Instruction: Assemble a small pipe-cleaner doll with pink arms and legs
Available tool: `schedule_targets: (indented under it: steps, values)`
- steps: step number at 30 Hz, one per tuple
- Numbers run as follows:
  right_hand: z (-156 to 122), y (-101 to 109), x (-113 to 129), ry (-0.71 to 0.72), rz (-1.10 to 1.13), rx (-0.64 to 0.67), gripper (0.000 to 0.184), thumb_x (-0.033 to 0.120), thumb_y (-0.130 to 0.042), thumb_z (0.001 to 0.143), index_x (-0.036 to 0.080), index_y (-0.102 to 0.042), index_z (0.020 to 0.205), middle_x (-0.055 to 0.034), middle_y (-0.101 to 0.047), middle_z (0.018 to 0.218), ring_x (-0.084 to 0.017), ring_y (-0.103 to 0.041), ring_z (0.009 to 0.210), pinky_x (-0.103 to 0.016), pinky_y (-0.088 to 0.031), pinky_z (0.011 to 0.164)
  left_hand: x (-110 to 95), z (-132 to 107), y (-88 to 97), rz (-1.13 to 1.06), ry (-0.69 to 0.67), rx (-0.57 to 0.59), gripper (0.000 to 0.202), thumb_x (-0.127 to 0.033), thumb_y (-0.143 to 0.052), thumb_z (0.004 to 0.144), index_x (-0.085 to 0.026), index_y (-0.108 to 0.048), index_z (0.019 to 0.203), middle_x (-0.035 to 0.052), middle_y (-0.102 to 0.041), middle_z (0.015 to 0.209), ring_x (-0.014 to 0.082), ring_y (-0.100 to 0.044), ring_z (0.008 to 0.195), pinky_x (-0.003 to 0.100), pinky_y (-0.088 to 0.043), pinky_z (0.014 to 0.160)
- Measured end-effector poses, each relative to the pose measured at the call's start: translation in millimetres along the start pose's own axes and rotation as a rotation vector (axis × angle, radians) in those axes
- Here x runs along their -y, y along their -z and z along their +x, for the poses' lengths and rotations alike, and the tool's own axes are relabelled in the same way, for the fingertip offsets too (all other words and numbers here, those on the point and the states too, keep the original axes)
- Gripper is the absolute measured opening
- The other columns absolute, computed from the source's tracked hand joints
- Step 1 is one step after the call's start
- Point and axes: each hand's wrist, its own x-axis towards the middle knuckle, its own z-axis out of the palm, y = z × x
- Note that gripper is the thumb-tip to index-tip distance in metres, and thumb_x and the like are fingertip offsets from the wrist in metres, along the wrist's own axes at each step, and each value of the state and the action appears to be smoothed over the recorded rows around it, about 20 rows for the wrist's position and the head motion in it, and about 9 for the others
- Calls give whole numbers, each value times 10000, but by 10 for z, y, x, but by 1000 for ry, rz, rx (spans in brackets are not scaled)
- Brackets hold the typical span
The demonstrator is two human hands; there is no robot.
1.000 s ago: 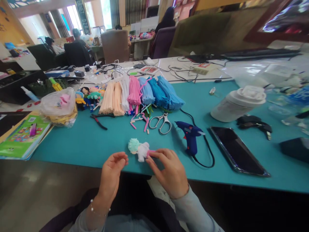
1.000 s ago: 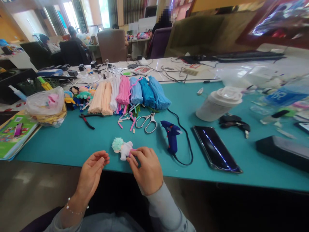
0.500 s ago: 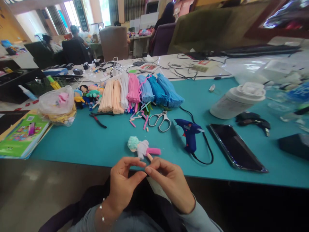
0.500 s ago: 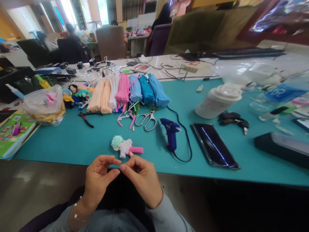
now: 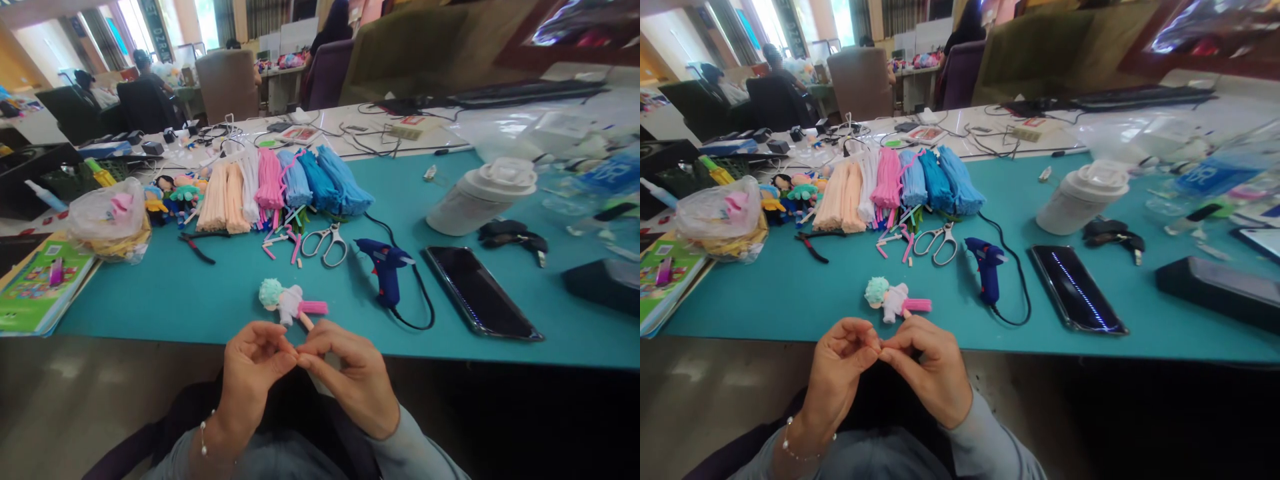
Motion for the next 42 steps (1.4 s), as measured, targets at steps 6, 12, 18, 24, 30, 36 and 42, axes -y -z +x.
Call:
schedule_targets:
  steps: [6, 12, 18, 24, 30, 36, 42]
  values:
    - [6, 10, -2, -92, 118, 50, 246, 373, -671, 813, 203, -659, 636, 9, -621, 572, -135, -570, 551, -295, -457, 586, -52, -21, -61, -98, 98, 4, 312, -229, -861, 529, -169, -675, 772, -26, -643, 589, 86, -579, 554, 196, -457, 557]
    - [1, 31, -19, -147, 174, 79, 256, 390, -692, 793, 200, -656, 625, 23, -625, 583, -118, -557, 547, -337, -462, 712, -72, -2, -67, -174, 177, 8, 320, -214, -872, 500, -167, -675, 747, -36, -630, 570, 68, -560, 543, 184, -442, 566]
    - [-5, 34, -20, -207, 215, 64, 242, 385, -687, 794, 194, -664, 647, 10, -635, 603, -118, -558, 556, -298, -467, 652, -50, 6, -42, -167, 158, -19, 337, -184, -865, 500, -163, -692, 789, -26, -658, 579, 84, -583, 548, 205, -458, 586]
    - [18, 73, 119, -54, 60, 8, 73, 262, -640, 828, 200, -679, 831, -30, -650, 692, -155, -600, 626, -278, -498, 584, -54, 10, -30, -172, 177, -27, 359, -185, -866, 505, -158, -689, 816, -24, -672, 564, 101, -617, 555, 226, -487, 629]
    - [-19, 80, 117, 292, -313, 29, 130, 159, -585, 840, 236, -684, 873, -27, -624, 734, -136, -593, 602, -271, -507, 586, -6, 21, -35, -168, 226, 4, 399, -205, -874, 505, -150, -669, 843, -23, -678, 564, 117, -631, 539, 241, -498, 609]
    - [-7, 88, 86, 454, -530, 12, 139, 103, -529, 855, 204, -624, 859, -34, -618, 713, -128, -535, 577, -246, -445, 536, -16, 11, 25, -146, 258, 84, 488, -346, -855, 569, -136, -665, 967, 46, -737, 650, 184, -694, 646, 310, -530, 699]
    - [-214, 275, -11, 253, -437, 127, 197, 206, -387, 936, 233, -485, 767, -25, -570, 669, -151, -547, 594, -263, -438, 557, -290, -3, 401, -3, 120, 150, 508, -416, -803, 635, -176, -658, 1058, 137, -762, 942, 276, -707, 904, 379, -534, 800]
